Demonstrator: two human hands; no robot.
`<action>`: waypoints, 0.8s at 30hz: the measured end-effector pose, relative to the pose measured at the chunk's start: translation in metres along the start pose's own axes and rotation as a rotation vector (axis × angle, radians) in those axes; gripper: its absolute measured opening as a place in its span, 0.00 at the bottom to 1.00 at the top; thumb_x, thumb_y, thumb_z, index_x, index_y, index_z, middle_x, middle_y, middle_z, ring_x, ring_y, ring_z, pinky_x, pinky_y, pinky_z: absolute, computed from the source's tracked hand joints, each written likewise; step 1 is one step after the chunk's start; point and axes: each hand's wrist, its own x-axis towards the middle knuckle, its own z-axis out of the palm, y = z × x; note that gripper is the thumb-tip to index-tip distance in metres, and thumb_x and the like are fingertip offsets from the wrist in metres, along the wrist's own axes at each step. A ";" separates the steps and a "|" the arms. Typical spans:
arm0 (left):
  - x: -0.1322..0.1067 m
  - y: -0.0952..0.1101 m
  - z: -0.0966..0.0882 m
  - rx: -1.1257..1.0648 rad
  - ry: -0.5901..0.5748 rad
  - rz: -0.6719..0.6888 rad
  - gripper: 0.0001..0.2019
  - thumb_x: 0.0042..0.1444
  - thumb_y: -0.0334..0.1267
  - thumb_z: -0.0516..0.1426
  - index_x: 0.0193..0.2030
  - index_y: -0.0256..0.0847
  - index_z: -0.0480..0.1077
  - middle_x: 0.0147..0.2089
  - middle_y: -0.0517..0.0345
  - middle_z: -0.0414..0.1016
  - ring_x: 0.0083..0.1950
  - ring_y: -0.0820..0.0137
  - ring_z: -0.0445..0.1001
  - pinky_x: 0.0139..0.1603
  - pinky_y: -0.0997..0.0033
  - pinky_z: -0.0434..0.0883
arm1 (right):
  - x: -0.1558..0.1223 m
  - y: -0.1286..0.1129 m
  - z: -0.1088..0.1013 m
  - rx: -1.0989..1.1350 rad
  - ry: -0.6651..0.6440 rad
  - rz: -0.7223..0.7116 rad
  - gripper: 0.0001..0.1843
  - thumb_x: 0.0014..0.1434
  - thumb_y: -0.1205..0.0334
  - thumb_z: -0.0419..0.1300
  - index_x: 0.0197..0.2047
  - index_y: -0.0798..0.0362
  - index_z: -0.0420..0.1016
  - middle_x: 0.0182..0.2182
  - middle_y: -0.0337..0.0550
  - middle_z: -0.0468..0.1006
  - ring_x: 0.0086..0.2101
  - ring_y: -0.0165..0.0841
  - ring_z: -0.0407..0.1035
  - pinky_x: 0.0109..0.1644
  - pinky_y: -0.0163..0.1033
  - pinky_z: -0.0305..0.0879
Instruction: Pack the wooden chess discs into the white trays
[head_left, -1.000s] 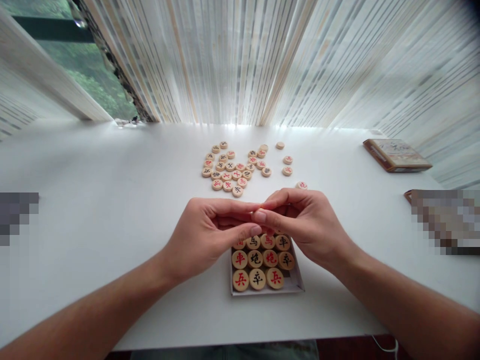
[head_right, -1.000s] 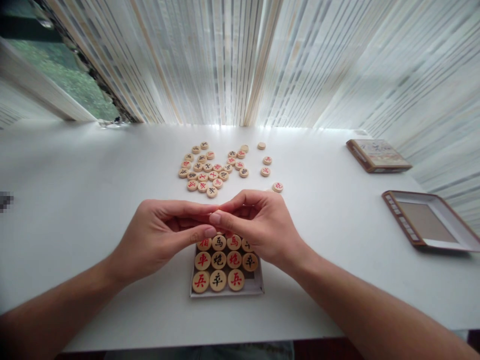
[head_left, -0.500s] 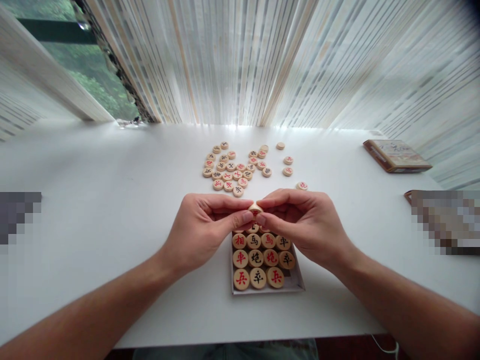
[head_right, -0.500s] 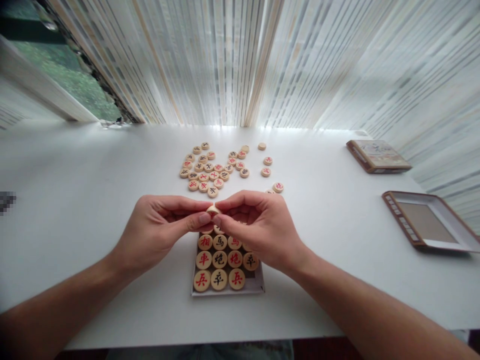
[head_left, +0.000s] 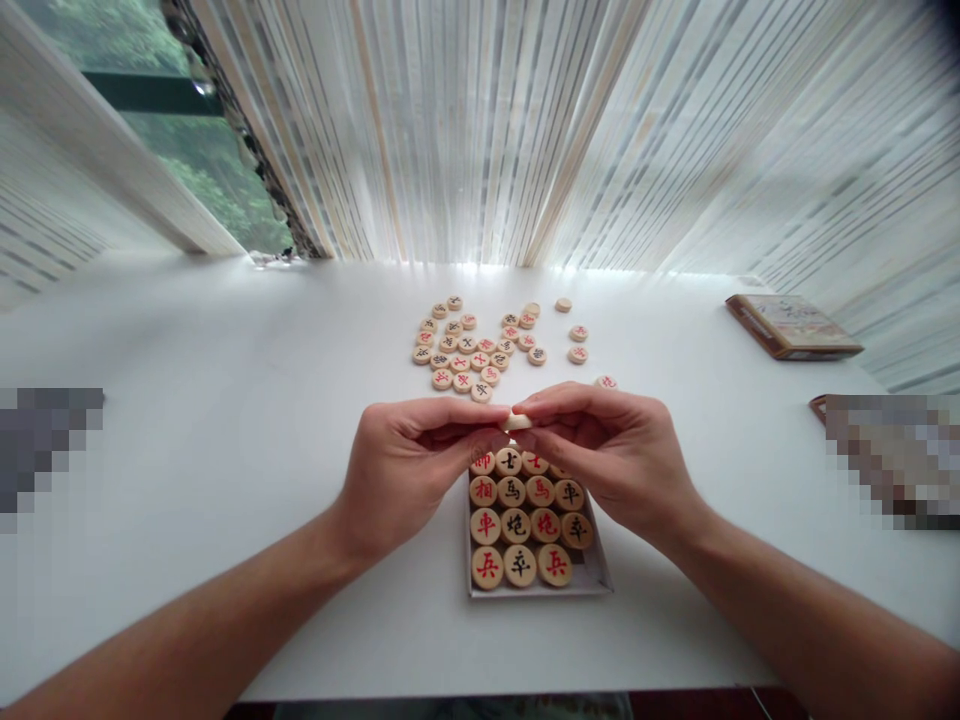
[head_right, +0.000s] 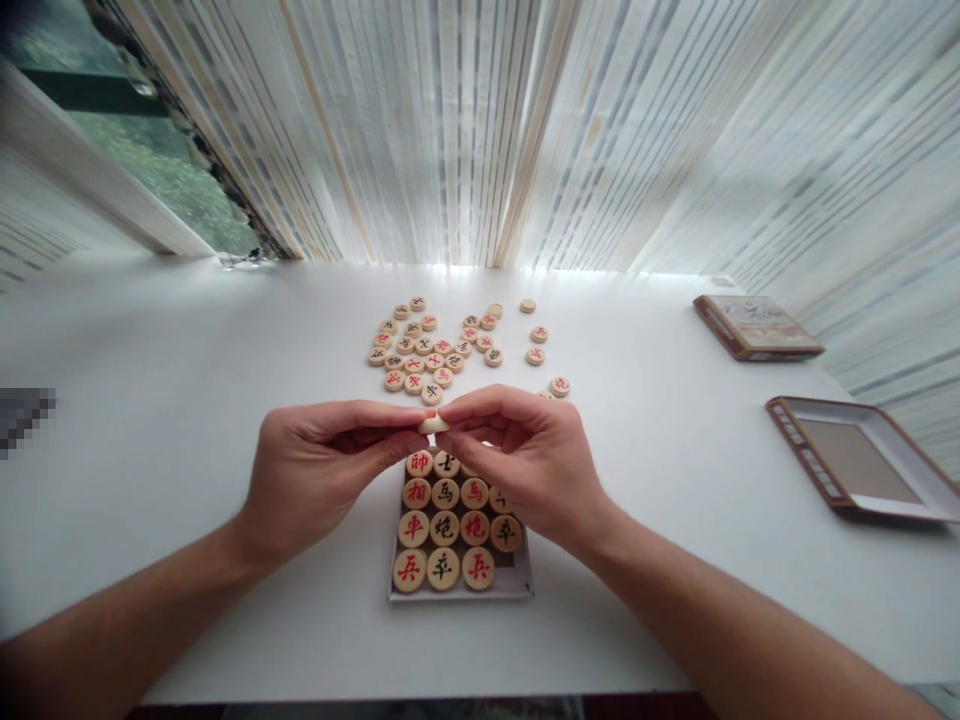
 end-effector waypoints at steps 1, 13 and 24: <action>0.000 0.000 0.000 -0.002 0.000 0.006 0.14 0.52 0.22 0.73 0.41 0.44 0.88 0.41 0.62 0.90 0.43 0.70 0.90 0.49 0.83 0.84 | 0.000 0.000 0.000 -0.003 -0.001 -0.004 0.11 0.60 0.74 0.74 0.43 0.50 0.90 0.38 0.41 0.89 0.39 0.28 0.83 0.47 0.27 0.82; 0.002 -0.002 -0.002 -0.117 -0.007 -0.116 0.18 0.47 0.23 0.76 0.43 0.43 0.88 0.40 0.59 0.90 0.41 0.67 0.90 0.45 0.80 0.86 | 0.000 -0.005 0.000 0.021 0.008 0.132 0.12 0.59 0.69 0.77 0.45 0.45 0.90 0.36 0.40 0.91 0.33 0.26 0.85 0.39 0.24 0.82; 0.005 0.002 -0.002 -0.223 -0.050 -0.217 0.16 0.45 0.27 0.78 0.42 0.42 0.88 0.33 0.56 0.89 0.31 0.70 0.88 0.35 0.82 0.85 | 0.000 -0.005 0.000 0.079 -0.052 0.185 0.22 0.52 0.72 0.80 0.49 0.45 0.90 0.34 0.40 0.90 0.34 0.29 0.85 0.41 0.26 0.82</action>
